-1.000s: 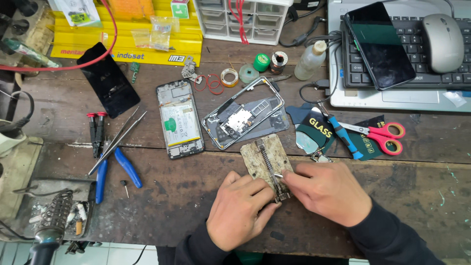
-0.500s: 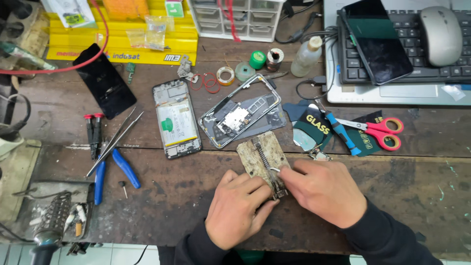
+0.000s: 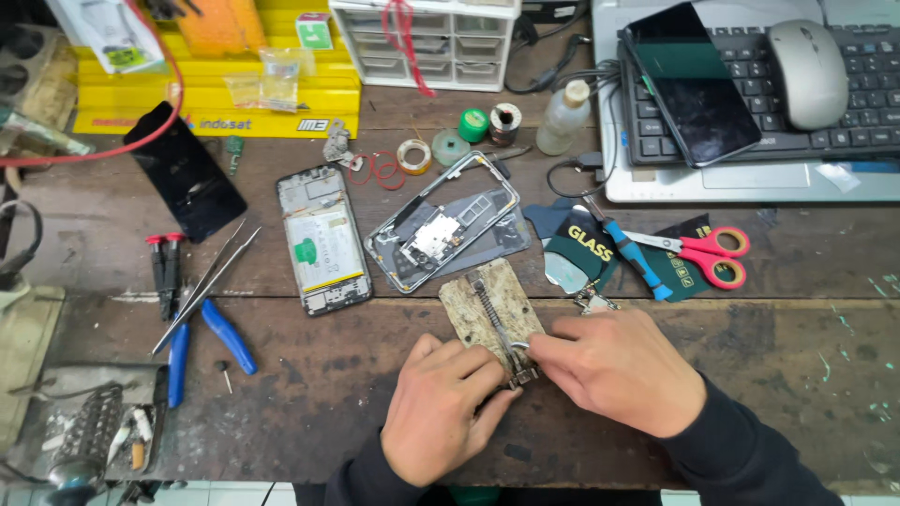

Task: The person uses tweezers to manipulate and remove small components from a smartphone motherboard clamped in a vise. They repeatedly adjust the board and use the tweezers to lift and separate parts while working at a cluttered electronics repair bench.

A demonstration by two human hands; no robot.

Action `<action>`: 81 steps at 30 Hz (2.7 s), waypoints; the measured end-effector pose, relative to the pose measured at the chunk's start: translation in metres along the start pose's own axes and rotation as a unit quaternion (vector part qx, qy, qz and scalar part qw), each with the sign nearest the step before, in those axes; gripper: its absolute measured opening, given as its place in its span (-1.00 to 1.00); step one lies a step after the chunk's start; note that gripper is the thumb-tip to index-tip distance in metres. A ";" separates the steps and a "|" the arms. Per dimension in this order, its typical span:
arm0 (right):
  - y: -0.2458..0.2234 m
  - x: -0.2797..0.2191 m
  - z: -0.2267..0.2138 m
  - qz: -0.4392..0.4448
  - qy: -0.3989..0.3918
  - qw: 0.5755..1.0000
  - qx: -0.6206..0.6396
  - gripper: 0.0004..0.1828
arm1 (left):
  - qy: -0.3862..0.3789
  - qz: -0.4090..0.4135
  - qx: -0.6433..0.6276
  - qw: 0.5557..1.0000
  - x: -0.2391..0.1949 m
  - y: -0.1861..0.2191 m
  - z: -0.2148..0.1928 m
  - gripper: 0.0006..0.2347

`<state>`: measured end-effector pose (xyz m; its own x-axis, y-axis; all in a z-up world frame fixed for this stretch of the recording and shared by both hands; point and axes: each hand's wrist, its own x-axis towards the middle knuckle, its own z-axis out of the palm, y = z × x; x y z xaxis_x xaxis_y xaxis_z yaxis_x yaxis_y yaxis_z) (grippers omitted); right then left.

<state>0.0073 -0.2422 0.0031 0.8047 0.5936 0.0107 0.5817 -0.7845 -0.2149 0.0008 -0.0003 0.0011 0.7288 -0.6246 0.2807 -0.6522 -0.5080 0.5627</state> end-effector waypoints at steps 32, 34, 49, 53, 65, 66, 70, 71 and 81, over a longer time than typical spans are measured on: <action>-0.022 0.014 0.006 0.021 0.080 0.992 -0.095 -0.97 | -0.009 -0.001 -0.012 1.000 -0.014 -0.006 0.010 -0.83; -0.020 0.012 0.004 0.027 0.092 0.988 -0.117 -0.91 | -0.001 0.008 -0.007 1.000 -0.009 -0.005 0.008 -0.82; -0.017 0.013 0.002 0.005 0.067 0.992 -0.108 -0.91 | 0.024 0.001 0.008 1.000 -0.010 -0.005 0.007 -0.80; -0.019 0.018 0.003 0.024 0.089 0.989 -0.116 -0.89 | 0.017 0.007 0.008 1.000 -0.011 -0.004 0.009 -0.80; -0.004 0.014 0.003 -0.021 0.044 0.993 -0.107 -0.84 | 0.014 -0.003 -0.004 1.000 -0.007 -0.004 0.006 -0.80; -0.001 0.012 0.002 -0.040 0.002 0.994 -0.101 -0.85 | 0.019 -0.001 -0.002 1.000 -0.006 -0.003 0.004 -0.79; -0.005 0.013 -0.002 -0.060 0.015 0.994 -0.090 -0.79 | 0.013 -0.007 -0.006 1.000 -0.005 -0.005 0.004 -0.80; -0.009 0.015 0.000 -0.035 0.051 0.993 -0.100 -0.79 | 0.013 -0.004 -0.003 1.000 -0.006 -0.004 0.004 -0.80; 0.003 0.000 -0.003 -0.079 0.034 0.993 -0.087 -0.89 | 0.003 -0.015 -0.017 1.000 -0.006 -0.003 0.002 -0.83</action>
<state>0.0092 -0.2452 0.0050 0.7047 0.7028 0.0978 0.7081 -0.7053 -0.0343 -0.0020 0.0039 -0.0036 0.7486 -0.6062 0.2684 -0.6231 -0.5051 0.5971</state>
